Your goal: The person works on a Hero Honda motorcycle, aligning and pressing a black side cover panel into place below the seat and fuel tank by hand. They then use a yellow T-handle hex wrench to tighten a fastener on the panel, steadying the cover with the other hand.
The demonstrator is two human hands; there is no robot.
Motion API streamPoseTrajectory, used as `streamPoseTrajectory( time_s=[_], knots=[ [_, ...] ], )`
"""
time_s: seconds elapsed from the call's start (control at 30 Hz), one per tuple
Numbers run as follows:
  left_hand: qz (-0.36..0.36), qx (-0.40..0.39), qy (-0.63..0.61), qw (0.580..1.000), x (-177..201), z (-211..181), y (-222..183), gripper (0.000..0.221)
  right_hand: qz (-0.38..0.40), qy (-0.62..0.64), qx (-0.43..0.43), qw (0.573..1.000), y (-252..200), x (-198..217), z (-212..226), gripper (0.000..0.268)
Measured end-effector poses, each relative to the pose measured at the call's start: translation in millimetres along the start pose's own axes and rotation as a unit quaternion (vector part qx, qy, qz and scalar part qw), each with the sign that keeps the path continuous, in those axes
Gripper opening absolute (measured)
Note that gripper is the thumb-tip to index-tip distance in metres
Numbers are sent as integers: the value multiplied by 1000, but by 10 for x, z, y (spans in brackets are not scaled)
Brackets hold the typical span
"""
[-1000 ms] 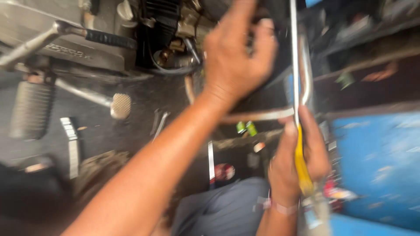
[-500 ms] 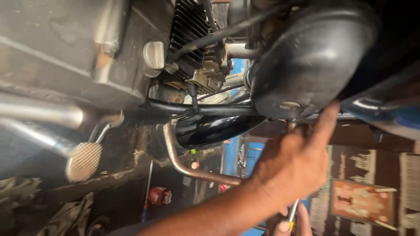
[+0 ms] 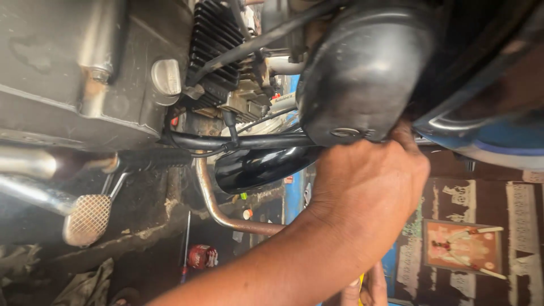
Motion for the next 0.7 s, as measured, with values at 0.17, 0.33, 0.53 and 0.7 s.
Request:
streamPoseTrajectory(
  time_s=[0.17, 0.33, 0.53, 0.7],
  knots=[
    [-44, -70, 102, 991, 85, -44, 9, 13, -17, 15, -154, 988, 132, -79, -133, 65],
    [-167, -220, -60, 959, 150, 11, -242, 7, -81, 161, -36, 983, 139, -235, -36, 52],
    [-73, -99, 107, 987, -32, 135, -278, 68, -82, 32, -23, 996, 136, -266, 206, 50],
    [-83, 92, -304, 944, -421, 322, -335, 54, -79, -20, -2, 997, 85, -310, 282, 51]
  ],
)
Point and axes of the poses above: each hand's wrist, its own y-axis towards the middle knuckle, its own x-axis out of the back of the hand, z = x × y, the point moved 2 cm from there along y, towards the middle knuckle, and after that the axes turned 13 degrees about -z, right-handed, at the moved point
